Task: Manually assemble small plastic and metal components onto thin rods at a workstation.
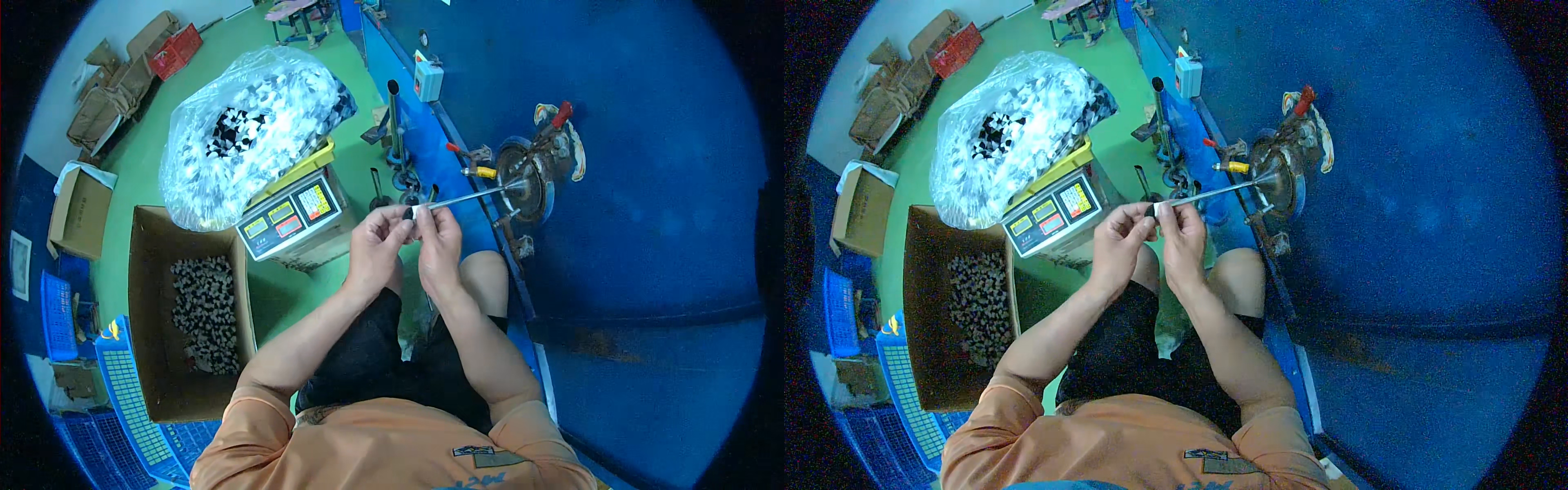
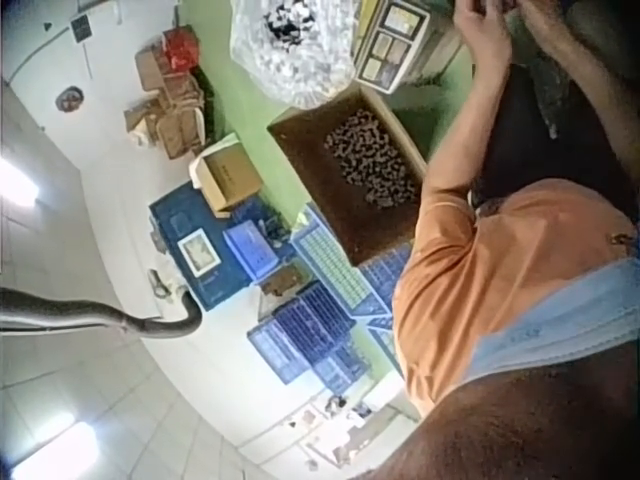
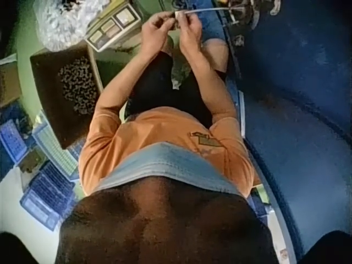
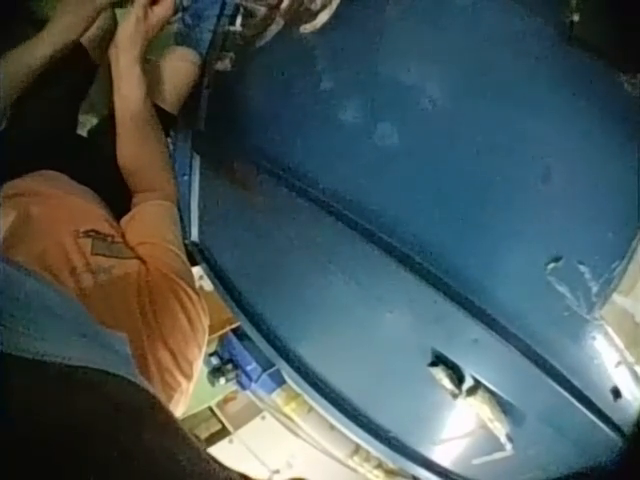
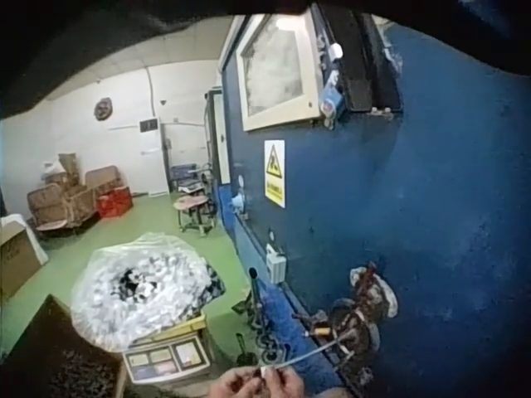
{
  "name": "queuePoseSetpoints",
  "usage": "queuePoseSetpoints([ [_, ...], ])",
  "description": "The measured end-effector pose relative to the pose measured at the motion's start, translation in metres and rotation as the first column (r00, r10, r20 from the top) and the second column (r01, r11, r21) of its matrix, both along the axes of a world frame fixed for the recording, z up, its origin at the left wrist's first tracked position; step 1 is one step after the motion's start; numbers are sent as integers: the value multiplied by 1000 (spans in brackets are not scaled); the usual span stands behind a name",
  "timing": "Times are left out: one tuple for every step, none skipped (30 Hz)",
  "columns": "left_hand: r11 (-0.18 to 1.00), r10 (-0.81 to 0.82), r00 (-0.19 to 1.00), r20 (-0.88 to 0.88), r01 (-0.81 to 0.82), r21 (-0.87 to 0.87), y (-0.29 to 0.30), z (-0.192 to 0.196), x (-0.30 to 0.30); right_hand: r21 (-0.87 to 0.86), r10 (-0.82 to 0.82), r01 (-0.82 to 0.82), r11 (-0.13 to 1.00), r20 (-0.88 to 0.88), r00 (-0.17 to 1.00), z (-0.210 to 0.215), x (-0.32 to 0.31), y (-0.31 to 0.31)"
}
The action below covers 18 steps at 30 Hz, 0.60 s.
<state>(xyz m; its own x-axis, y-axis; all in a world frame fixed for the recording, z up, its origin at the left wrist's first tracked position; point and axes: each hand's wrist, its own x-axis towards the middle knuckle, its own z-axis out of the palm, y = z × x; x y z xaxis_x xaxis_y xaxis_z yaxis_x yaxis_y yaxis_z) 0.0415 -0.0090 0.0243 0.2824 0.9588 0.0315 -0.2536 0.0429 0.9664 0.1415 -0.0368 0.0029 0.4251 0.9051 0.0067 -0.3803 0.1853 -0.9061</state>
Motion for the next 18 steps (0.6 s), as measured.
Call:
queuePoseSetpoints([
  [998, 2, 999, 33, 0, -64, -3, -2, 0, 22, 18, -17, 1000, -59, 998, 0, 0, 0],
  [992, 6, 998, 66, 2, -129, -5, -3, 0, 44, 38, -32, 998, -118, 992, 0, 0, 1],
  [992, 7, 998, 67, 1, -129, -4, -2, 1, 44, 39, -34, 998, -117, 992, 0, 0, 1],
  [991, 6, 997, 80, 5, -131, -3, -2, 3, 47, 28, -22, 999, -123, 992, 0, 0, 2],
  [991, 4, 996, 94, 8, -133, -2, -1, 4, 50, 17, -10, 999, -129, 991, -1, 0, 3],
  [991, 2, 994, 107, 12, -134, 0, 0, 5, 54, 6, 1, 999, -136, 991, -2, 0, 3],
  [991, 0, 993, 120, 16, -136, 0, 1, 5, 57, -5, 13, 998, -142, 990, -2, 0, 4],
  [991, -1, 993, 120, 17, -136, 0, 2, 5, 57, -6, 14, 998, -142, 990, -1, 0, 4],
  [992, 5, 994, 109, 9, -126, 1, 3, 6, 61, -2, 11, 998, -144, 990, 0, -1, 4],
  [993, 11, 995, 98, 1, -115, 1, 5, 6, 65, 1, 8, 998, -145, 989, 2, -3, 4],
  [995, 17, 996, 87, -8, -104, 2, 6, 6, 70, 6, 5, 998, -147, 989, 3, -4, 3],
  [996, 24, 997, 76, -17, -93, 2, 6, 5, 75, 10, 1, 997, -149, 989, 4, -5, 4],
  [995, 27, 997, 76, -19, -93, 2, 6, 4, 74, 13, -2, 997, -148, 989, 4, -5, 3],
  [998, 19, 998, 53, -16, -61, 3, 5, 1, 71, 23, -13, 997, -134, 991, 4, -6, 3],
  [1000, 14, 999, 28, -14, -28, 4, 5, -3, 68, 35, -27, 997, -121, 992, 4, -8, 3],
  [1000, 13, 1000, 3, -13, 5, 5, 3, -7, 66, 50, -43, 997, -108, 993, 4, -10, 3],
  [999, 16, 1000, -24, -16, 38, 6, 2, -13, 64, 69, -63, 996, -96, 993, 4, -14, 3],
  [998, 37, 999, -27, -36, 41, 4, 1, -21, 47, 76, -75, 996, -19, 997, 1, -17, 2],
])
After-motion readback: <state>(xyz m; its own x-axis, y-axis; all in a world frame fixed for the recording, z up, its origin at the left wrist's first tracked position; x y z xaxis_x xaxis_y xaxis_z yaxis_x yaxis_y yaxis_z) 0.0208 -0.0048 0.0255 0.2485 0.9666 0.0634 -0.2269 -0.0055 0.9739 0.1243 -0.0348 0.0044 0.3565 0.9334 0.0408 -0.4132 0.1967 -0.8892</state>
